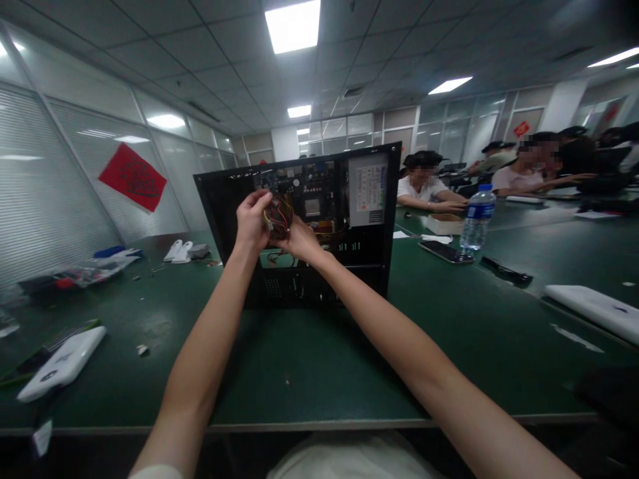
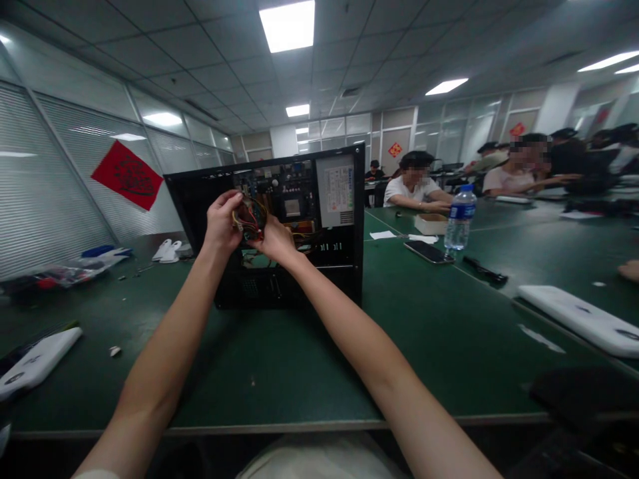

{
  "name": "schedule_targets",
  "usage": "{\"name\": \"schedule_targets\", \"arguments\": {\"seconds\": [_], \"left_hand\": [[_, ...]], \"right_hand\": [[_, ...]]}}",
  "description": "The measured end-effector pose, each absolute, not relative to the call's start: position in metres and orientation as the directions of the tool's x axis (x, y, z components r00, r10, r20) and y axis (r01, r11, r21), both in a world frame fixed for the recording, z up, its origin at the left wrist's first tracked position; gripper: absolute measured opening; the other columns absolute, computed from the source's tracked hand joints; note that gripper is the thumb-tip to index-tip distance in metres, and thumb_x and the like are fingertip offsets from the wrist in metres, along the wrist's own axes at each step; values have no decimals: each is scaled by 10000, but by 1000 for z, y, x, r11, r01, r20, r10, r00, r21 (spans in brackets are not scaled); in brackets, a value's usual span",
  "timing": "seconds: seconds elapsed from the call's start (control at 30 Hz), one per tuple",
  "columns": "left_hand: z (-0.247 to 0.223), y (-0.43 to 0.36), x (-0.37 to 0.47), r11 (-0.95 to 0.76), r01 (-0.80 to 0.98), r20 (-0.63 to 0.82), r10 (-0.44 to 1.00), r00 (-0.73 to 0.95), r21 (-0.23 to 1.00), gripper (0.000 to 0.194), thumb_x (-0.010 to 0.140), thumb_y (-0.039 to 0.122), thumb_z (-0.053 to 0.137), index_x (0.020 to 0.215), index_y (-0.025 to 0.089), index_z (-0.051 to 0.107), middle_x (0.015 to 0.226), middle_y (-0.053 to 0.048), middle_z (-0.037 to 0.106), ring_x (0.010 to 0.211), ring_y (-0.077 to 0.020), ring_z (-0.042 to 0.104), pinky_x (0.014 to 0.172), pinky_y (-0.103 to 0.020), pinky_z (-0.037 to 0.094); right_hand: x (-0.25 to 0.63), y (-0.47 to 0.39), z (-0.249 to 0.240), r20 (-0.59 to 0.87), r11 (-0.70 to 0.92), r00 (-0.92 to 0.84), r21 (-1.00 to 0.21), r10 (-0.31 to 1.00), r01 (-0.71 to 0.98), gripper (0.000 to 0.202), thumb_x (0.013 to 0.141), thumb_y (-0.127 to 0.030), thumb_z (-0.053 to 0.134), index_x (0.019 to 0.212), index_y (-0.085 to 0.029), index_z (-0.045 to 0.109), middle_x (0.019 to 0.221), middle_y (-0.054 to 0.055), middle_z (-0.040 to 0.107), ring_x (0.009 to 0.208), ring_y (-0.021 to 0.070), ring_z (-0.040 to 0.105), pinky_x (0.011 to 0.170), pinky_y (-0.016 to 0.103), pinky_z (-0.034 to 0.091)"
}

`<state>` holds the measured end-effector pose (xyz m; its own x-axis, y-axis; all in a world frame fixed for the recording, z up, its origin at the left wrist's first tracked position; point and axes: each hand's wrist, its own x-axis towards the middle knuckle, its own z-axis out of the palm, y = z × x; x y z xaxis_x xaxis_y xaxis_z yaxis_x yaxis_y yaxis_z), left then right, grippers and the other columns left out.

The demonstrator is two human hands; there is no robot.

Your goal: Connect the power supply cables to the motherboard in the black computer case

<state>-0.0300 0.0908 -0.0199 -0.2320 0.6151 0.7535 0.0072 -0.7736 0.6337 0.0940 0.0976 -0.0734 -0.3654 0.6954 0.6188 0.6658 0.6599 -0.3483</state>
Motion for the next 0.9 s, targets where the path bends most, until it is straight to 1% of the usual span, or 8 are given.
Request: {"name": "schedule_targets", "arguments": {"seconds": [0.13, 0.23, 0.43, 0.57, 0.67, 0.77, 0.83, 0.9], "left_hand": [[-17, 81, -45, -701, 477, 796, 605, 3, 531, 255, 726, 333, 700, 880, 134, 741, 869, -67, 743, 819, -203, 672, 757, -288, 537], [-18, 80, -62, -554, 689, 655, 741, 151, 467, 250, 768, 310, 645, 888, 135, 777, 920, -93, 774, 874, -245, 699, 780, -305, 536], [-17, 79, -88, -273, 889, 469, 880, 76, 369, 257, 824, 362, 645, 928, 171, 782, 911, -100, 783, 811, -268, 720, 711, -316, 525], [-17, 72, -86, -343, 883, 353, 908, 225, 320, 303, 861, 387, 608, 1003, 176, 773, 1035, -82, 785, 931, -258, 722, 777, -284, 530], [-20, 67, -76, -515, 808, 243, 855, 458, 286, 385, 875, 404, 589, 1151, 183, 742, 1196, -68, 749, 1068, -244, 691, 893, -263, 513], [-25, 66, -65, -600, 764, 35, 791, 610, 235, 476, 854, 393, 608, 1286, 211, 684, 1306, -55, 702, 1123, -226, 669, 944, -246, 485], [-29, 68, -60, -605, 778, -54, 783, 620, 168, 482, 826, 354, 622, 1291, 245, 688, 1319, -37, 698, 1126, -219, 665, 939, -236, 476], [-34, 71, -58, -581, 806, -72, 804, 590, 109, 442, 806, 317, 619, 1232, 267, 727, 1254, -23, 730, 1088, -222, 673, 903, -240, 480]], "right_hand": [[94, 102, -80, 486, 562, -385, -295, 784, 772, 521, 995, -568, 476, 1341, -199, 601, 1240, 156, 689, 1164, 327, 656, 940, 383, 514], [94, 102, -87, 381, 534, -437, -200, 815, 822, 562, 966, -603, 514, 1302, -172, 642, 1238, 179, 691, 1153, 338, 665, 910, 386, 530], [100, 99, -79, 258, 647, -609, -95, 750, 757, 552, 891, -557, 673, 1196, -99, 708, 1211, 204, 700, 1126, 329, 678, 888, 323, 523], [122, 93, -56, 172, 740, -723, -67, 670, 670, 480, 837, -405, 762, 1197, -92, 710, 1165, 165, 723, 1015, 283, 702, 778, 278, 516], [140, 82, -40, 234, 773, -739, -116, 631, 624, 362, 848, -235, 721, 1193, -123, 709, 1118, 110, 739, 948, 230, 696, 732, 258, 495], [155, 58, -24, 332, 813, -752, -95, 569, 574, 263, 868, -90, 609, 1092, -136, 741, 1028, 80, 751, 891, 195, 688, 736, 255, 482], [165, 34, -10, 454, 863, -752, -86, 478, 497, 198, 904, -124, 594, 1023, -144, 751, 966, 57, 748, 851, 174, 680, 756, 261, 489], [179, 9, 5, 672, 900, -636, -109, 380, 422, 189, 956, -261, 595, 1023, -153, 734, 925, 38, 733, 833, 156, 675, 766, 263, 506]]}}
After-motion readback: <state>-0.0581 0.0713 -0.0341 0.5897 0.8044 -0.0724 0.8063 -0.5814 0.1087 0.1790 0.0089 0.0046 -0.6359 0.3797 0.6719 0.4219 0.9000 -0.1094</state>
